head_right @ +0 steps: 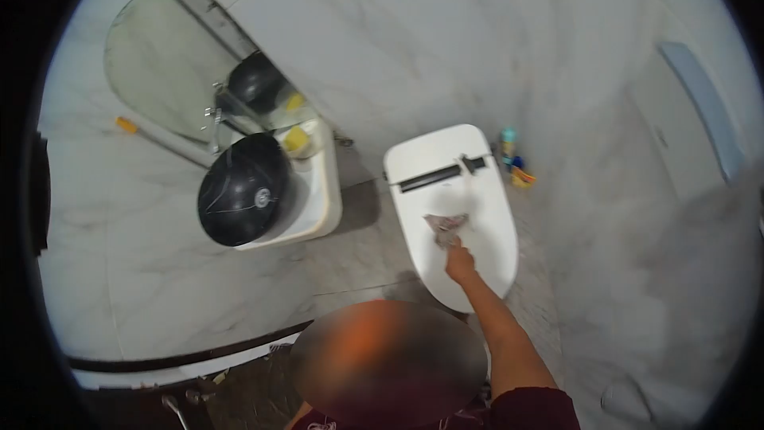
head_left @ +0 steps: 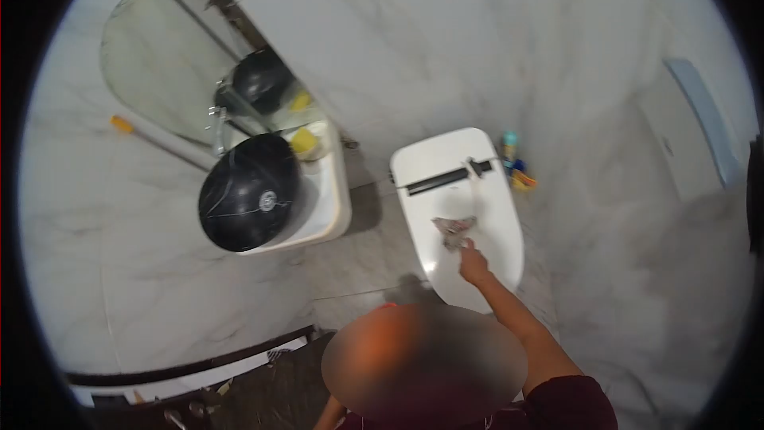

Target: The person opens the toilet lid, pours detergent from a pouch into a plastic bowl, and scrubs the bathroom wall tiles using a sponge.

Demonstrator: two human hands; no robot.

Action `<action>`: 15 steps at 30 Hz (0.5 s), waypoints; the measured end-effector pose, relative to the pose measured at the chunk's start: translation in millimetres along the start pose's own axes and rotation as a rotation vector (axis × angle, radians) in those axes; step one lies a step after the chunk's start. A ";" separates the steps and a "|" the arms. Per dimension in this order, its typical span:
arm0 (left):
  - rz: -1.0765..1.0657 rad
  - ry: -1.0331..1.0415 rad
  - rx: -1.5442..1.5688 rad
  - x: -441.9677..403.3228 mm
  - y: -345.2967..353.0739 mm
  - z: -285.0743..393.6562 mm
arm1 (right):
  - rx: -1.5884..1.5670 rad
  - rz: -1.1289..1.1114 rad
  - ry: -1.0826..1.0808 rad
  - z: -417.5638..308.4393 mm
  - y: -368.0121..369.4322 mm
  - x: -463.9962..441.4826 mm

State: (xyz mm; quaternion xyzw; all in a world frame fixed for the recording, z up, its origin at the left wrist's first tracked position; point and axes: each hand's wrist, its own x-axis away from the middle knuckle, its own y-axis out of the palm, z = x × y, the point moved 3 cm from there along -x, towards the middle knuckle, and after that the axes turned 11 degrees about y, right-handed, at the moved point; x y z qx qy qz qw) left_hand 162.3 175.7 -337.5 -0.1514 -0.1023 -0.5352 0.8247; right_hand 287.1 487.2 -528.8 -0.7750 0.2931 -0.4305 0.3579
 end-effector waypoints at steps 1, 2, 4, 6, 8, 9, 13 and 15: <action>0.016 -0.068 -0.007 3.6 2.7 -5.9 | 0.063 0.022 -0.045 3.3 6.0 -21.4; 0.001 -0.106 -0.097 5.8 6.4 -5.1 | 0.149 -0.041 -0.038 5.8 12.0 -42.7; -0.037 -0.207 -0.266 13.3 17.6 2.8 | 0.237 -0.073 -0.098 9.9 11.9 -68.6; 0.073 -0.141 -0.023 13.4 32.7 1.5 | 0.358 -0.261 -0.003 8.6 3.3 -89.7; 0.125 -0.154 0.074 24.8 44.7 -16.6 | 0.255 -0.248 -0.010 22.9 23.1 -113.0; 0.156 -0.211 0.095 22.4 48.3 -8.6 | 0.206 -0.241 -0.005 28.7 29.5 -121.7; 0.265 -0.395 0.200 19.8 61.2 6.3 | -0.170 -0.069 -0.433 -24.9 -9.2 -82.6; 0.289 -0.360 0.195 16.3 62.8 3.8 | -0.307 -0.170 -0.535 -60.2 -39.0 -26.3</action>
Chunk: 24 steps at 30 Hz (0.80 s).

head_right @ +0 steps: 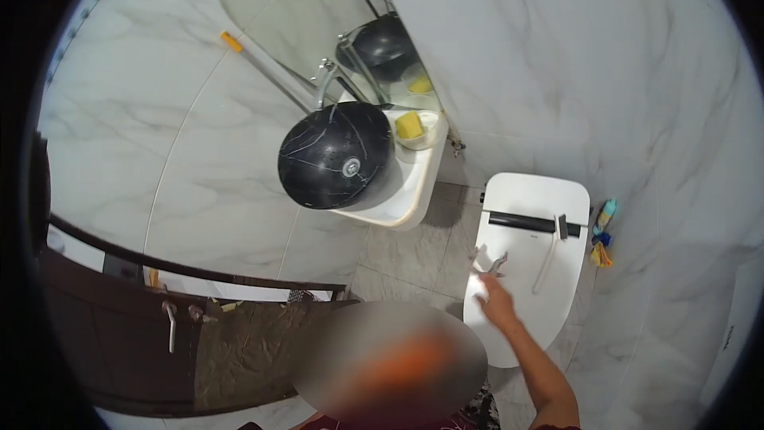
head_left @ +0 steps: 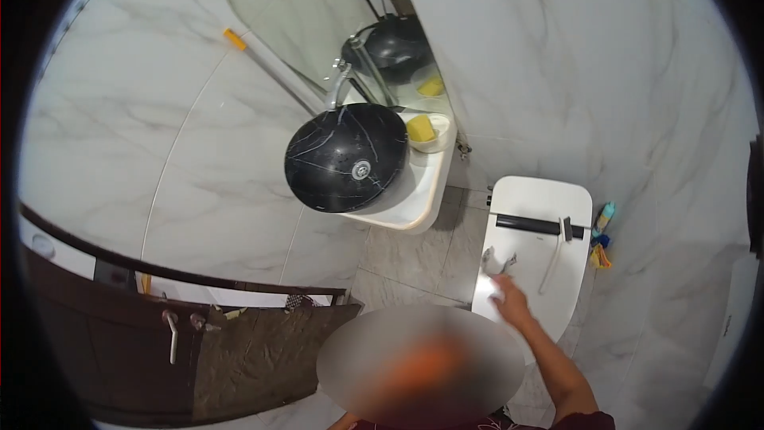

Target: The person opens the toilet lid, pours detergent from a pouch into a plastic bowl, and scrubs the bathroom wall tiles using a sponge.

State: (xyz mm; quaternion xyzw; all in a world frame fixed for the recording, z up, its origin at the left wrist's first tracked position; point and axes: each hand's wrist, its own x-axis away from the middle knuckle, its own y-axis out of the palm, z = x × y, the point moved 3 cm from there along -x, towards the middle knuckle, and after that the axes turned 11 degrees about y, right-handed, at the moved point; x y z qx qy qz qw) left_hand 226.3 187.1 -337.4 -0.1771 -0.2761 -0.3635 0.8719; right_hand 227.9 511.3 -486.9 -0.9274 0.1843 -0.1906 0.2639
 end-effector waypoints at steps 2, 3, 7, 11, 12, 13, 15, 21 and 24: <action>0.005 0.149 -0.046 -7.9 1.3 10.9 | -0.151 -0.325 -0.065 -73.2 -6.4 41.9; 0.010 0.244 -0.103 -13.0 0.1 13.5 | -0.083 -0.386 -0.252 -100.8 -0.4 61.5; 0.082 0.394 -0.009 -12.5 -6.1 69.1 | -0.238 -0.551 -0.318 -165.3 26.4 105.8; 0.231 0.663 -0.124 -11.5 -39.5 104.6 | -0.435 -0.574 -0.052 -186.5 39.1 91.2; 0.300 0.779 -0.260 -10.1 -50.3 114.6 | -0.507 -0.581 0.017 -190.3 43.9 83.9; 0.215 0.758 -0.238 -14.3 -60.9 110.2 | -0.581 -0.691 0.111 -206.9 38.4 77.7; 0.028 0.697 -0.150 -23.5 -85.7 96.0 | -0.726 -0.904 0.313 -240.3 23.4 68.0; -0.243 0.397 0.351 -52.8 -168.5 49.8 | -0.694 -0.714 0.128 -315.1 74.9 18.9; 0.003 0.521 0.307 -58.1 -217.1 45.5 | -0.801 -0.743 0.183 -350.2 113.6 -1.5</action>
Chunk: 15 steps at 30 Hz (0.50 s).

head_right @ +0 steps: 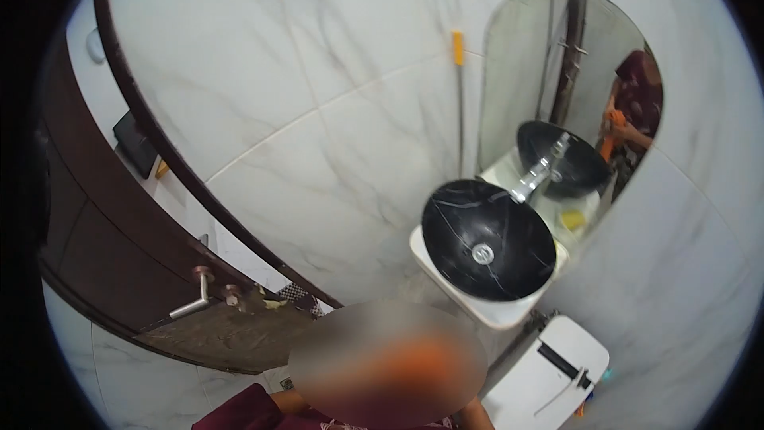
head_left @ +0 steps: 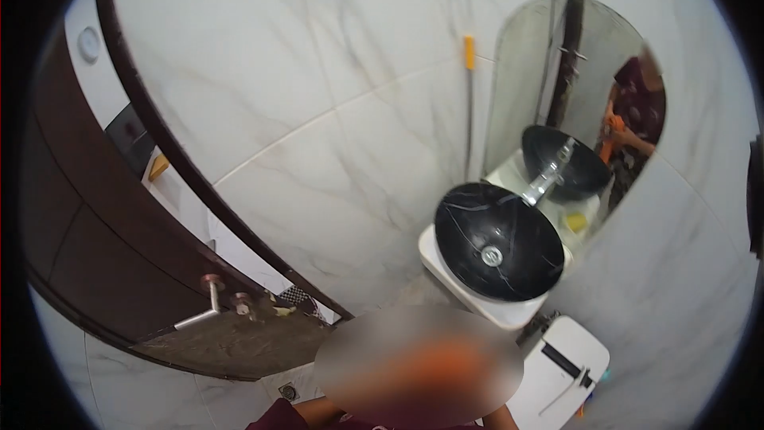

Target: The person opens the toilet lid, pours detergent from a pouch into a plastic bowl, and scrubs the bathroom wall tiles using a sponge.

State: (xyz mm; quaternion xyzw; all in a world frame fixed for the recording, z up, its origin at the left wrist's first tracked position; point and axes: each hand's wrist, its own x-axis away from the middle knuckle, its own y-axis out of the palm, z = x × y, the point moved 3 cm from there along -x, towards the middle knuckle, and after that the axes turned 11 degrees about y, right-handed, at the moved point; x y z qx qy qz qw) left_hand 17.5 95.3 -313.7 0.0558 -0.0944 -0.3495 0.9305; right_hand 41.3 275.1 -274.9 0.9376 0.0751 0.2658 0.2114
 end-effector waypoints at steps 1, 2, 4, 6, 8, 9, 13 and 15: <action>0.057 0.026 -0.006 -0.1 -15.3 5.4 | -0.037 0.005 0.003 -6.0 15.3 -12.3; 0.111 0.051 -0.016 0.4 -31.1 11.5 | 0.012 0.005 -0.038 -13.2 29.2 -27.2; 0.235 0.104 -0.218 5.0 -65.6 20.4 | 0.100 0.003 -0.122 -23.3 54.0 -52.5; 0.383 0.152 -0.595 14.0 -102.3 23.4 | 0.162 0.014 -0.069 -26.7 72.4 -71.5; 0.587 0.012 -0.255 29.7 -128.4 12.1 | 0.197 -0.004 -0.069 -31.4 92.3 -88.1; 0.675 -0.061 -0.075 39.3 -135.0 9.7 | 0.198 -0.022 -0.089 -33.6 101.8 -92.4; 0.775 -0.093 0.471 64.6 -142.3 15.2 | 0.183 -0.090 -0.032 -36.2 123.1 -103.7; 0.750 -0.065 0.639 68.2 -140.0 16.7 | 0.085 -0.142 -0.068 -29.0 129.0 -121.2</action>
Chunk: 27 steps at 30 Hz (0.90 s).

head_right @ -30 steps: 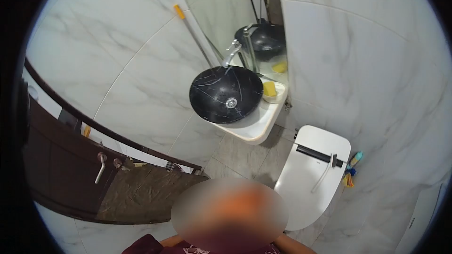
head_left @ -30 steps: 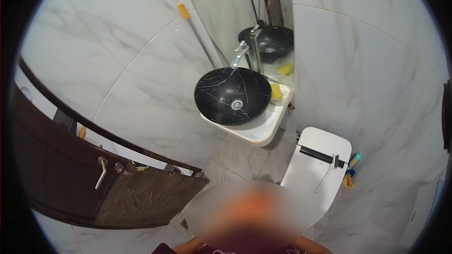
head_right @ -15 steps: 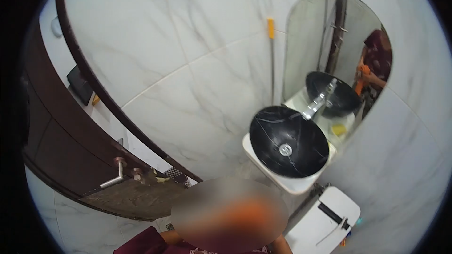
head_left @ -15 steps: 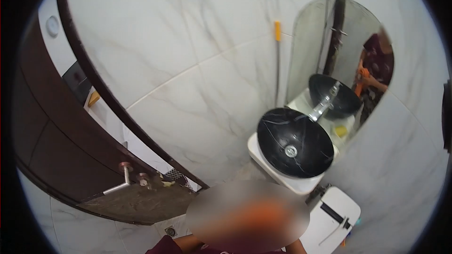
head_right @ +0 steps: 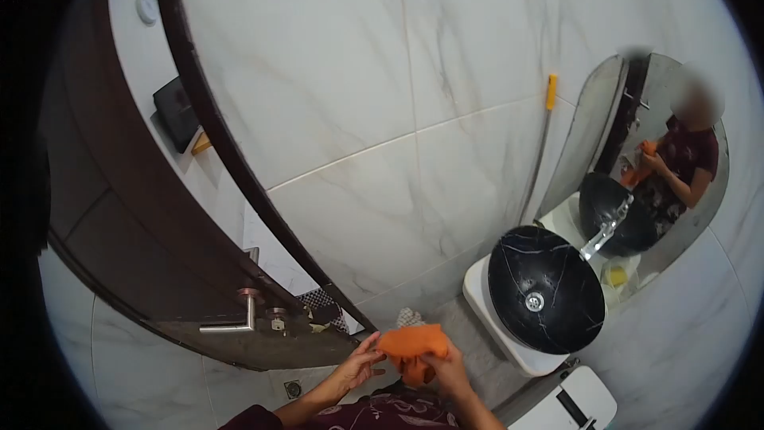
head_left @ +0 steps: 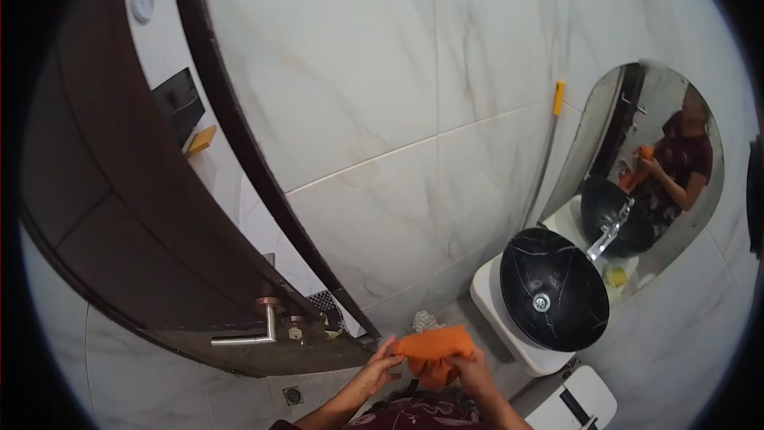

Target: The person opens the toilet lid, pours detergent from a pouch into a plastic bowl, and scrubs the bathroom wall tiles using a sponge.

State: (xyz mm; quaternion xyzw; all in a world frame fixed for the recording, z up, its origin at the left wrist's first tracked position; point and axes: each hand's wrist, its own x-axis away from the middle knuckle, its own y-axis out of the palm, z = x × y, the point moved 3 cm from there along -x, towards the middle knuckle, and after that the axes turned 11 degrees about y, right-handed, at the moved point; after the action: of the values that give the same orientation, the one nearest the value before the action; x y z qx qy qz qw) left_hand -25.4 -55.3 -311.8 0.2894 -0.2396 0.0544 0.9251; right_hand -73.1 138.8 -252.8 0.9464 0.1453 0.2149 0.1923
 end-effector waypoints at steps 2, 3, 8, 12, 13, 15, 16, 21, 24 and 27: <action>-0.073 0.087 0.042 2.0 4.4 3.9 | -0.065 -0.049 0.041 -1.9 1.6 -7.9; -0.113 0.126 0.063 1.5 9.5 7.5 | -0.078 -0.086 0.100 -13.4 3.4 -13.7; -0.159 0.341 0.118 -14.1 30.7 24.5 | -0.190 0.013 -0.033 -73.4 -27.0 -57.8; -0.125 0.299 -0.034 -53.1 52.0 27.1 | -0.266 0.298 -0.230 -111.5 -115.7 -115.6; -0.175 0.366 -0.162 -75.9 67.3 24.7 | -0.205 0.476 -0.209 -96.2 -175.2 -143.8; -0.264 0.518 -0.410 -123.3 96.1 21.9 | -0.127 0.615 -0.070 -71.9 -213.2 -155.7; -0.266 0.511 -0.485 -136.7 114.5 26.0 | -0.105 0.680 0.066 -82.2 -193.2 -137.3; -0.375 0.794 -0.793 -237.3 174.4 19.9 | 0.191 0.585 -0.043 -33.2 -218.5 -170.0; -0.413 0.910 -0.862 -279.7 201.1 7.5 | 0.253 0.556 -0.030 -47.9 -203.3 -163.2; -0.425 0.745 -0.761 -321.3 203.9 -24.9 | 0.348 0.534 -0.002 -41.5 -204.7 -177.5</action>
State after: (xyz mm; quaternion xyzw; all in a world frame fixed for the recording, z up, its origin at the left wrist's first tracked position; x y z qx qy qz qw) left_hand -346.4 139.4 -378.3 -0.0609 0.1631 -0.1246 0.9768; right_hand -285.3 268.7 -367.8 0.9700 -0.0740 0.2287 -0.0357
